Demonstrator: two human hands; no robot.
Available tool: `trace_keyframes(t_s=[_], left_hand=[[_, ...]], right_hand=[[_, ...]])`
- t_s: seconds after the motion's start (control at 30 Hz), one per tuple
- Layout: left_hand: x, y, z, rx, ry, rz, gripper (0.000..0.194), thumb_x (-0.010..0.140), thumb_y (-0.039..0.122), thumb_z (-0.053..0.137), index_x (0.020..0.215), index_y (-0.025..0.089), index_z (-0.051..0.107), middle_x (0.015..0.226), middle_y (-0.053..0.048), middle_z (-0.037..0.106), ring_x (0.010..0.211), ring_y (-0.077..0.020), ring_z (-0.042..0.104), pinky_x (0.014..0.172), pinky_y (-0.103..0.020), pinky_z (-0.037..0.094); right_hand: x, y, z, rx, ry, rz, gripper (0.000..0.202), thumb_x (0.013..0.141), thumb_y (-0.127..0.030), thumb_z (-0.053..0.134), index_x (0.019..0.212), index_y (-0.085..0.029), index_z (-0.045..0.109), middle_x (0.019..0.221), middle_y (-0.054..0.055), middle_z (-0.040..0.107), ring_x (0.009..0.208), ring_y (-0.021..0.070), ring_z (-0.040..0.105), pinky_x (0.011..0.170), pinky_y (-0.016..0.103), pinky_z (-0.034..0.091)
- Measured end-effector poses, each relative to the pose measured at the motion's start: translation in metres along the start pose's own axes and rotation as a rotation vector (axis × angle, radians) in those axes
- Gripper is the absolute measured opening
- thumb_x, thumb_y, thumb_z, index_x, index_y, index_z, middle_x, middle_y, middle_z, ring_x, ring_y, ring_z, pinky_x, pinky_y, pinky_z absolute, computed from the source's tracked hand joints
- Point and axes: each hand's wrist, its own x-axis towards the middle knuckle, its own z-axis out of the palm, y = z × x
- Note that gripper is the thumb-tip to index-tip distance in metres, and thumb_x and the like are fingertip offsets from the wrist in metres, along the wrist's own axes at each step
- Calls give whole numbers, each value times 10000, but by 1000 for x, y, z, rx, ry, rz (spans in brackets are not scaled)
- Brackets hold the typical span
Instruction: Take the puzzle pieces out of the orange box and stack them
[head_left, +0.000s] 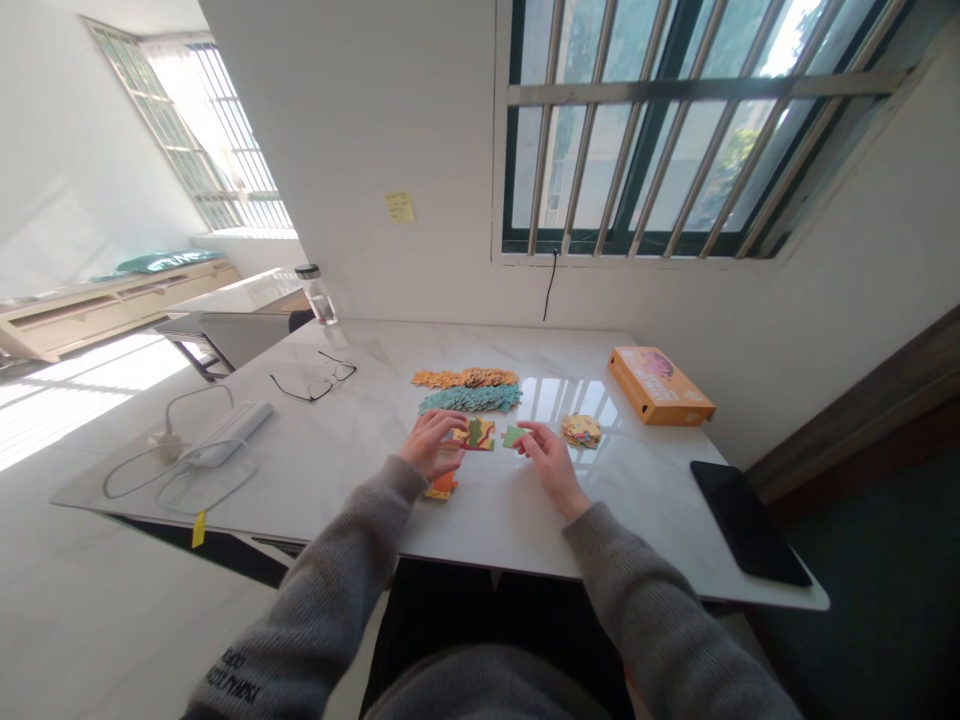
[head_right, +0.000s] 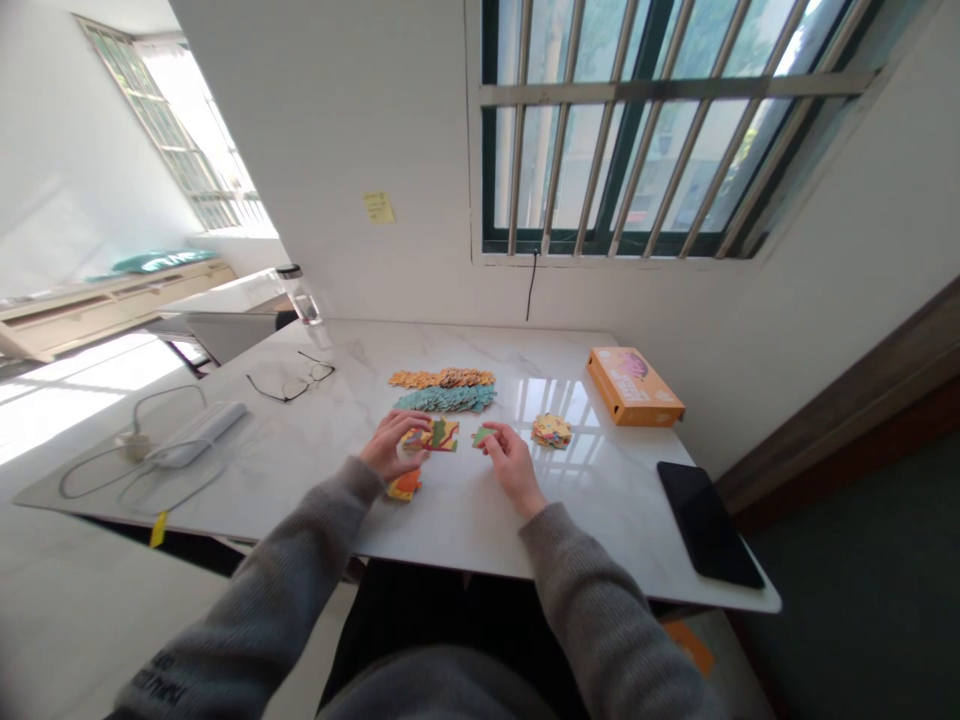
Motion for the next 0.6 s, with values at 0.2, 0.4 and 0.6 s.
trace_keyframes(t_s=[0.2, 0.4, 0.6], left_hand=[[-13, -48, -1, -74, 68, -209, 254, 724, 200, 628, 976, 214, 608, 1168, -64, 684, 1096, -254, 570, 1007, -465, 459], [-22, -55, 8, -128, 43, -308, 243, 725, 201, 591, 968, 206, 605, 1215, -69, 673, 1104, -253, 564, 867, -404, 511], [-23, -55, 9, -177, -3, -343, 220, 735, 222, 569, 951, 205, 608, 1248, -69, 667, 1114, -261, 556, 850, -403, 500]], right_hand=[[4, 12, -6, -362, 45, -169, 271, 913, -339, 505, 1084, -189, 654, 831, 42, 667, 815, 198, 615, 775, 340, 478], [10, 23, -20, -784, 40, -313, 252, 894, -199, 493, 1074, -191, 668, 1039, 90, 686, 1043, 268, 556, 956, 428, 397], [14, 36, -28, -973, 74, -258, 265, 918, -269, 520, 1131, -190, 655, 1121, 108, 692, 1071, 300, 533, 913, 432, 370]])
